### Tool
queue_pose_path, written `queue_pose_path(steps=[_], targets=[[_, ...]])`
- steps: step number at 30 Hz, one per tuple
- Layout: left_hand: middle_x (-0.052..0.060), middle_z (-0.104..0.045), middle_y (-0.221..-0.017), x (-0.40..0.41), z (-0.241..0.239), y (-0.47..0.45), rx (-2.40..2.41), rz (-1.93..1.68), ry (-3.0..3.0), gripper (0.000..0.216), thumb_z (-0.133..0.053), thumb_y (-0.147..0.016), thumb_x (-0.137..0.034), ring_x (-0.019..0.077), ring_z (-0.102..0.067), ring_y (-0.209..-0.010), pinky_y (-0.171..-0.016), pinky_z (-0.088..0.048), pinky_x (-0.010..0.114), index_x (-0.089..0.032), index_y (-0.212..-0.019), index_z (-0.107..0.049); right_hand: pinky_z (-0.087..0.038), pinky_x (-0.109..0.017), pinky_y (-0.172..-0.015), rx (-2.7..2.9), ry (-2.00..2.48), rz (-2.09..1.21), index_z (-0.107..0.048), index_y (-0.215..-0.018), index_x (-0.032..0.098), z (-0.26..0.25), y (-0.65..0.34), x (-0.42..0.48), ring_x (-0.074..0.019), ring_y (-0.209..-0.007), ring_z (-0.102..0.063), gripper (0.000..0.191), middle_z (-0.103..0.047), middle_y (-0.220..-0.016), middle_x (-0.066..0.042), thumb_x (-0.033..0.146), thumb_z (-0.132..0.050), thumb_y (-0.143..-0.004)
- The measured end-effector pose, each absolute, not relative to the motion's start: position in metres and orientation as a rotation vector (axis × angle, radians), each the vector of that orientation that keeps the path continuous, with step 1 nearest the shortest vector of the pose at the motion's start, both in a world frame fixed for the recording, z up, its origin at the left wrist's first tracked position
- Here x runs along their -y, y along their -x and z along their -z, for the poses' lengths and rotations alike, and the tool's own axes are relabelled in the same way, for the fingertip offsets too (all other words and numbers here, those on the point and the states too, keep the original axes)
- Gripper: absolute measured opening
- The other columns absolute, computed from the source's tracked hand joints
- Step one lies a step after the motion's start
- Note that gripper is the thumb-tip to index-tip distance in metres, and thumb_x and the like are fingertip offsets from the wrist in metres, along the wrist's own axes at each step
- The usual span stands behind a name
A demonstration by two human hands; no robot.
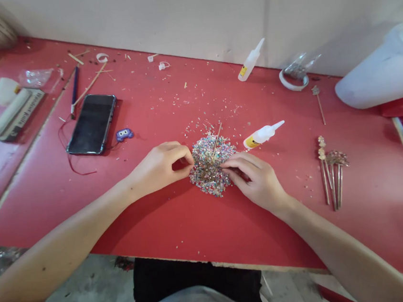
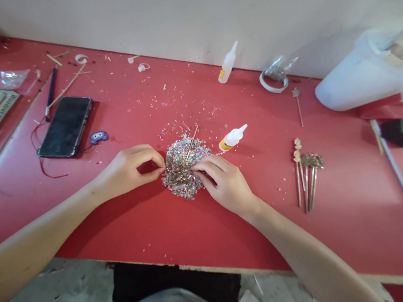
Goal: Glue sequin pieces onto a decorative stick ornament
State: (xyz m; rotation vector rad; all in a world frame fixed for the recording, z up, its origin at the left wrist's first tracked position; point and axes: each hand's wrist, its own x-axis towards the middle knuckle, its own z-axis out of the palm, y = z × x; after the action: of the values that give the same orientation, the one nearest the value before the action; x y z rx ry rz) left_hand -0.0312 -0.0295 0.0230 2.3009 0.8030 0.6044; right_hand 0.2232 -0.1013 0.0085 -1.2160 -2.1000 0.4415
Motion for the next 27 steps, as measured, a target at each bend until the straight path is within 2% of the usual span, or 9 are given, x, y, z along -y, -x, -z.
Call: queue_pose_path(steps=[13, 27], targets=[[0.001, -0.069, -0.086, 0.0278, -0.0216, 0.03, -0.741, -0.606, -2.363, 0.007, -0.059, -0.09, -0.02, 0.0139, -0.06, -0.083, -0.082, -0.046, 0.028, -0.019, -0.085, -0.064, -0.053, -0.03, -0.078, 2.14, 1.201, -0.419, -0.063, -0.098, 0.022, -0.0105, -0.2219, 0.1023, -0.0171, -0.086, -0.065, 0.012, -0.067, -0.092, -0.005, 0.014, -0.057, -0.091], [0.0, -0.067, -0.086, 0.0326, -0.0295, 0.0278, -0.911, -0.558, -2.095, 0.004, -0.063, -0.085, -0.023, 0.0105, -0.062, -0.076, -0.072, -0.048, 0.022, -0.019, -0.085, -0.065, -0.053, -0.029, -0.077, 2.148, 1.189, -0.427, -0.063, -0.099, 0.022, -0.0087, -0.222, 0.1017, -0.0165, -0.084, -0.064, 0.013, -0.067, -0.091, -0.005, 0.013, -0.058, -0.09]])
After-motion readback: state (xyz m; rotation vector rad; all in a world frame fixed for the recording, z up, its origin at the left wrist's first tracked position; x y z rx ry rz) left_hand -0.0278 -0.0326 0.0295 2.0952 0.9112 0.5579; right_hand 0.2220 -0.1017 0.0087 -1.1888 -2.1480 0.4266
